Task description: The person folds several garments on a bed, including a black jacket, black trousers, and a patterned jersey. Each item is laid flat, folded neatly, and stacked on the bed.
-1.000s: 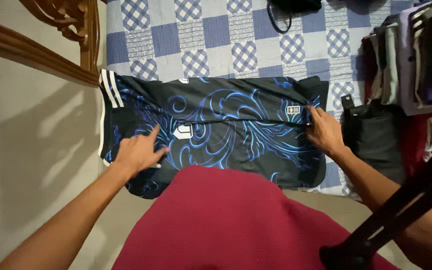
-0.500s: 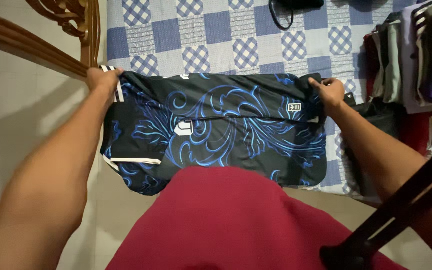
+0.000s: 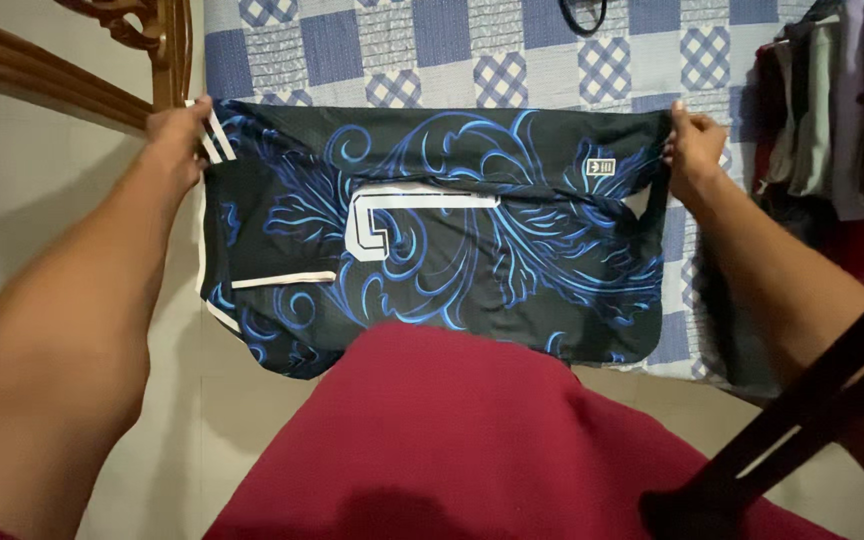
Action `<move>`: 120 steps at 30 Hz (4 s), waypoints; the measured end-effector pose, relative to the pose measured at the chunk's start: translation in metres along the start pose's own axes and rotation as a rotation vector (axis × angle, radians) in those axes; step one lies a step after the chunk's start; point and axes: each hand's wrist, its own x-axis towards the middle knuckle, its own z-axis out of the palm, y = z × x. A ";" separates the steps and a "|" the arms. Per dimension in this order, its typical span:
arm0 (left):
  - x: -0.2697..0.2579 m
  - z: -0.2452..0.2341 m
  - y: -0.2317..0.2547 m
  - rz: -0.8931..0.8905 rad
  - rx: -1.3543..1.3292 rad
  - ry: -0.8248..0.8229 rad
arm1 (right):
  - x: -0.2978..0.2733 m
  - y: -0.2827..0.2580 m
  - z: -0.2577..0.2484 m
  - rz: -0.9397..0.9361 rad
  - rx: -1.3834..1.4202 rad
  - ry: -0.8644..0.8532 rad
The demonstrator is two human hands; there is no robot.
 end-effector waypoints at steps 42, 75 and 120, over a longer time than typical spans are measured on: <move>-0.124 -0.032 -0.091 0.315 0.436 0.181 | -0.166 -0.037 -0.009 -0.764 -0.793 -0.310; 0.030 0.049 0.107 -0.131 -0.278 -0.288 | 0.076 -0.136 0.033 -0.818 -0.938 -0.460; -0.049 0.084 0.050 1.196 1.348 0.054 | 0.100 -0.101 0.066 -0.913 -0.999 -0.386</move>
